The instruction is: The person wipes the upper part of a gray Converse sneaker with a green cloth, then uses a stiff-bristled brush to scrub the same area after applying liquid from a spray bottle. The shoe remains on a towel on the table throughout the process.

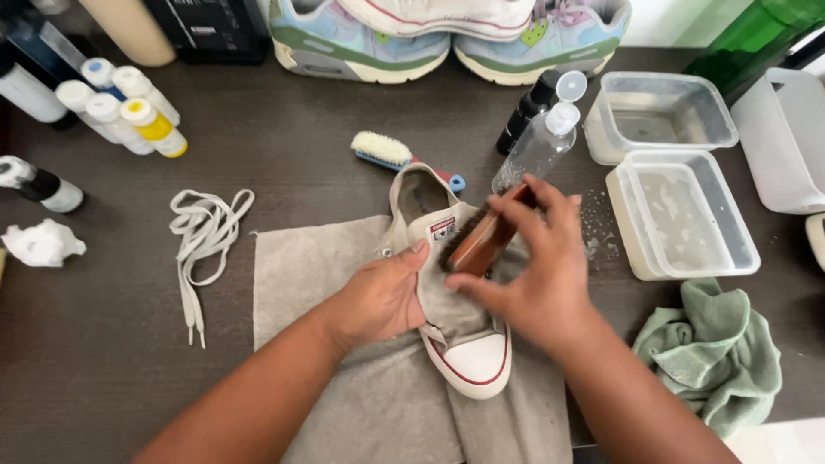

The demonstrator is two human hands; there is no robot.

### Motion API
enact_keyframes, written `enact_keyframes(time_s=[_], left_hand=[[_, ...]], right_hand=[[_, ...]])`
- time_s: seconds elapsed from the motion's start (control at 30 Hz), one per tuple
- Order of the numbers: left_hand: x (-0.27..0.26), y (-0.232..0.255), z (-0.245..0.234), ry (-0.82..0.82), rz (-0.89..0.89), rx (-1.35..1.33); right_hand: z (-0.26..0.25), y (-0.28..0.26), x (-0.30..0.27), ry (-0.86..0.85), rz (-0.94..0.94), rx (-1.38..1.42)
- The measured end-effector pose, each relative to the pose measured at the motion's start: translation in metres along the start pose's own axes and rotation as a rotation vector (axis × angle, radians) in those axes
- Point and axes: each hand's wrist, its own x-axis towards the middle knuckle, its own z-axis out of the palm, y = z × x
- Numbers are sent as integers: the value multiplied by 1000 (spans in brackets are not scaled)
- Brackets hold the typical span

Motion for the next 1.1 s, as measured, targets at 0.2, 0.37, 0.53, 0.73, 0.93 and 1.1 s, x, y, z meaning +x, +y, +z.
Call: enact_keyframes(time_s=[0.2, 0.37, 0.53, 0.73, 0.93, 1.1], left_hand=[[0, -16, -25, 6, -33, -66], [-1, -5, -7, 0, -66, -40], [-1, -8, -8, 1, -48, -139], [-1, -12, -16, -211, -38, -47], [-7, 0, 5, -121, 6, 126], [-3, -5, 8, -16, 23, 90]], right_hand=[[-6, -8, -1, -169, -381, 246], [-2, -17, -1, -63, -136, 159], [-7, -15, 0, -246, -445, 273], [-5, -25, 3, -47, -259, 141], [5, 1, -1, -103, -168, 195], [-5, -23, -11, -255, -458, 256]])
